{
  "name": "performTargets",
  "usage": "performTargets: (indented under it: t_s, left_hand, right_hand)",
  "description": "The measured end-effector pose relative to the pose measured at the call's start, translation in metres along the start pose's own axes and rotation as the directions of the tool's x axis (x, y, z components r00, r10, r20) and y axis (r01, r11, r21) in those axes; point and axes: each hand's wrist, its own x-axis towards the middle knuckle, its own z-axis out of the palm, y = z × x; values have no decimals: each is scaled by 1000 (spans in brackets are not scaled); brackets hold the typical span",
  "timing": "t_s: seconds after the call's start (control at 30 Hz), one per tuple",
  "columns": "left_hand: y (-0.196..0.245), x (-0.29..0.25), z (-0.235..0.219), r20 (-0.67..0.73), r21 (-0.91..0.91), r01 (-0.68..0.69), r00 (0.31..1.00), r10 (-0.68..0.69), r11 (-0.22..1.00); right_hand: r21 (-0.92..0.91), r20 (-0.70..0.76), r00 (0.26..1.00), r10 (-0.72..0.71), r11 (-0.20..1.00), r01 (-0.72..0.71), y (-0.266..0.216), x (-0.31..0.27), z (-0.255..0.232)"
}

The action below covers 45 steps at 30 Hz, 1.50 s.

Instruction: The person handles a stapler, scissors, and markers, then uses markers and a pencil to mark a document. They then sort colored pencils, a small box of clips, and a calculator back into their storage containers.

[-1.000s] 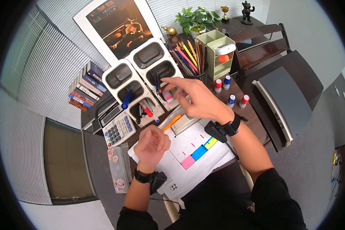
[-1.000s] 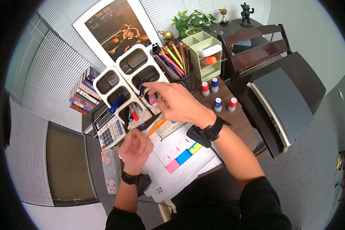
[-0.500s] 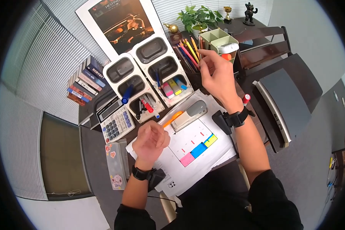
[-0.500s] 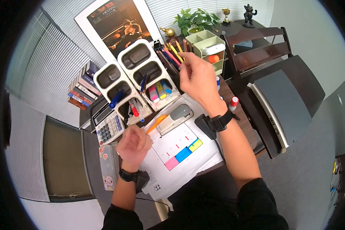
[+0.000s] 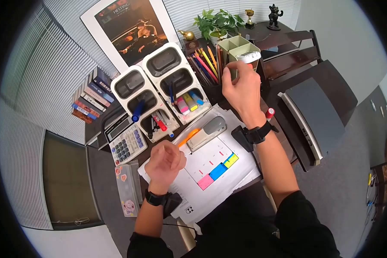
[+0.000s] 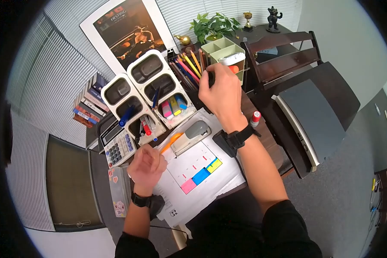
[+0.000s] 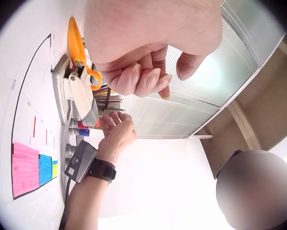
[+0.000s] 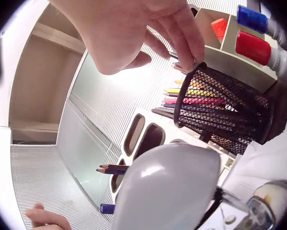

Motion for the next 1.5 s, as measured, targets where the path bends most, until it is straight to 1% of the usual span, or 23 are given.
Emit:
performTargets:
  t_s: [0.03,0.1,0.13,0.17,0.23,0.37,0.5,0.6,0.67,0.7,0.77,0.9,0.97,1.03,1.13,1.17,1.23,1.27,1.33,1.37,1.43,1.47,1.5]
  left_hand:
    - [0,0,0,-2,2,-2,1000,2,1000]
    - [0,-1,1,-6,2,-3,1000,3,1000]
    - [0,-1,2,-8,2,-6,1000,6,1000]
    - [-1,-1,2,-8,1,-6,1000,6,1000]
    - [0,0,2,3,6,-10,1000,10,1000]
    - [-1,-1,-1,-25,-11,-3,1000,2,1000]
    - [-1,-2,-2,-1,9,3,1000,-3,1000]
    - [0,-1,-3,10,9,0,1000,0,1000]
    - [0,-1,-2,3,5,2,1000,-2,1000]
    - [-1,0,1,-32,-20,-4,999,4,1000]
    - [-2,-2,2,-71,-47,-9,997,6,999]
    - [-2,-2,3,-57,-32,1,998,-3,999]
    - [0,0,2,-59,-16,-3,998,2,1000]
    - [0,-1,0,-80,-20,-7,997,5,1000]
    - [0,-1,-2,-10,13,-20,1000,20,1000]
    - [0,-1,-2,-12,9,-18,1000,18,1000]
    - [1,-1,1,5,9,-11,1000,11,1000]
    - [1,0,1,8,8,-14,1000,14,1000]
    - [0,-1,0,-53,-37,2,999,-4,999]
    - [0,-1,0,-53,-36,-1,999,-1,999]
    - [0,-1,1,-57,-15,-11,998,10,1000]
    - [1,-2,0,-59,-20,-15,998,14,1000]
    - [2,-1,0,-54,10,-5,999,6,1000]
  right_hand:
    - [0,0,1000,0,1000,0,-2,-1,0]
    - [201,154,985,79,973,-110,-10,-1,-2]
    - [193,258,957,135,963,-188,-12,0,-4]
    - [192,259,957,135,963,-188,-10,-1,-4]
    - [233,379,921,92,954,-191,-2,-3,1]
    - [185,292,956,38,978,-96,2,-6,6]
    - [211,256,964,67,970,-124,0,-6,5]
    - [182,292,955,48,978,-105,3,-5,8]
    - [139,408,910,76,980,-144,3,-3,6]
    - [140,409,909,74,980,-143,0,0,2]
    - [212,589,769,250,870,-445,-6,5,-8]
    - [329,540,818,199,844,-423,5,4,-4]
    - [433,458,869,186,807,-401,1,5,-5]
    - [449,441,871,216,787,-423,-5,6,-8]
    - [202,333,919,209,937,-286,0,5,-8]
    - [198,335,918,212,937,-289,0,3,-7]
    - [206,298,947,121,960,-188,0,2,-4]
    - [206,296,948,118,961,-184,4,2,-1]
    - [265,218,976,18,961,-77,13,-1,8]
    - [267,219,976,16,961,-75,8,1,5]
    - [208,311,942,123,959,-194,-4,2,-5]
    - [205,316,941,120,960,-191,-5,0,-5]
    - [200,260,963,68,972,-122,-7,1,-5]
